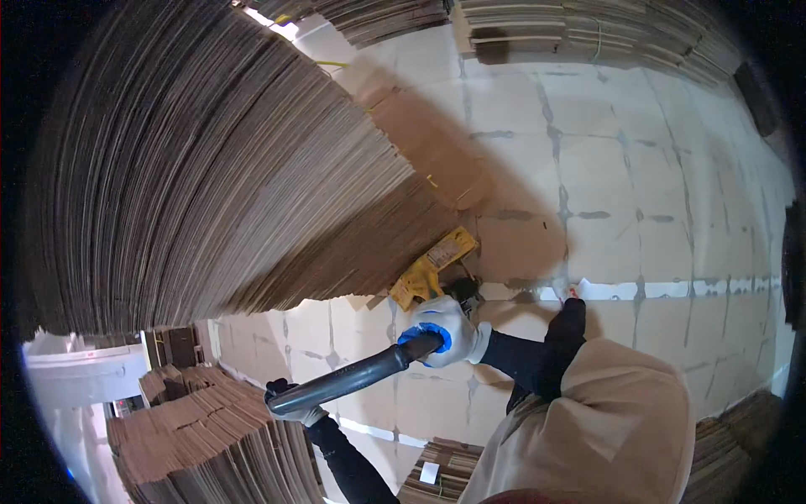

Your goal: Transporting stacks of corrugated cardboard sheets using a manual pallet jack.

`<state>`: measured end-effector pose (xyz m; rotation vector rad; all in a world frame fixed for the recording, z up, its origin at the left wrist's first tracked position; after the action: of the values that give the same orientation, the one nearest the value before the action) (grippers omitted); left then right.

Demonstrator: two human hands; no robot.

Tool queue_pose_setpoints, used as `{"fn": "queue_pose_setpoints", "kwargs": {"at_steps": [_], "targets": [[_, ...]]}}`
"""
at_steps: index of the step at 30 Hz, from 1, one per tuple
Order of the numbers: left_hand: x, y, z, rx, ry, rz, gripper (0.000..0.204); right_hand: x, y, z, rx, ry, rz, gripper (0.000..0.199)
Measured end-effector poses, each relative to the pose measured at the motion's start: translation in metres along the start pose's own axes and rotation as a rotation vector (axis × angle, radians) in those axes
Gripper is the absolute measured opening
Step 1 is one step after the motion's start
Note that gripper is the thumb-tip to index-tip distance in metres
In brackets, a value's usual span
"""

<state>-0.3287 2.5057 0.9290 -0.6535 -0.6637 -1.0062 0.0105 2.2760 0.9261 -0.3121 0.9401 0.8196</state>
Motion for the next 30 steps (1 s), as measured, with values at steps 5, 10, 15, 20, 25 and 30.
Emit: {"fn": "queue_pose_setpoints", "kwargs": {"at_steps": [5,10,15,20,25,30], "targets": [[0.002,0.009,-0.003,0.060,-0.089,-0.212,0.025,0.004,0.004,-0.001,0.062,-0.018,0.073,0.017],[-0.019,0.001,0.001,0.038,-0.127,-0.218,0.024,0.000,0.000,-0.001,-0.052,0.036,-0.008,0.018],[-0.013,-0.001,-0.005,0.036,-0.024,-0.032,0.026,0.002,-0.001,-0.009,-0.076,-0.014,0.035,0.018],[-0.053,-0.005,0.004,0.030,0.051,0.089,0.025,0.015,0.005,-0.012,-0.065,-0.008,0.117,0.015],[-0.061,-0.005,-0.007,0.129,-0.005,0.105,0.030,0.031,0.010,-0.024,-0.073,-0.011,0.121,0.014],[-0.071,-0.006,-0.007,0.169,-0.032,0.184,0.038,0.031,0.000,-0.025,-0.127,0.030,0.119,0.015]]}}
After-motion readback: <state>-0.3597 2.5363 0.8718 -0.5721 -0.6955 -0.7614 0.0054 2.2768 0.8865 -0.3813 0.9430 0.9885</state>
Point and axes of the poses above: each hand's wrist, its own z-axis towards the middle knuckle, its own y-axis out of the palm, x = y × z, the point moved 4 cm from there along z, towards the middle knuckle, and after that the axes turned 7 degrees about x, right-handed, at the moved point
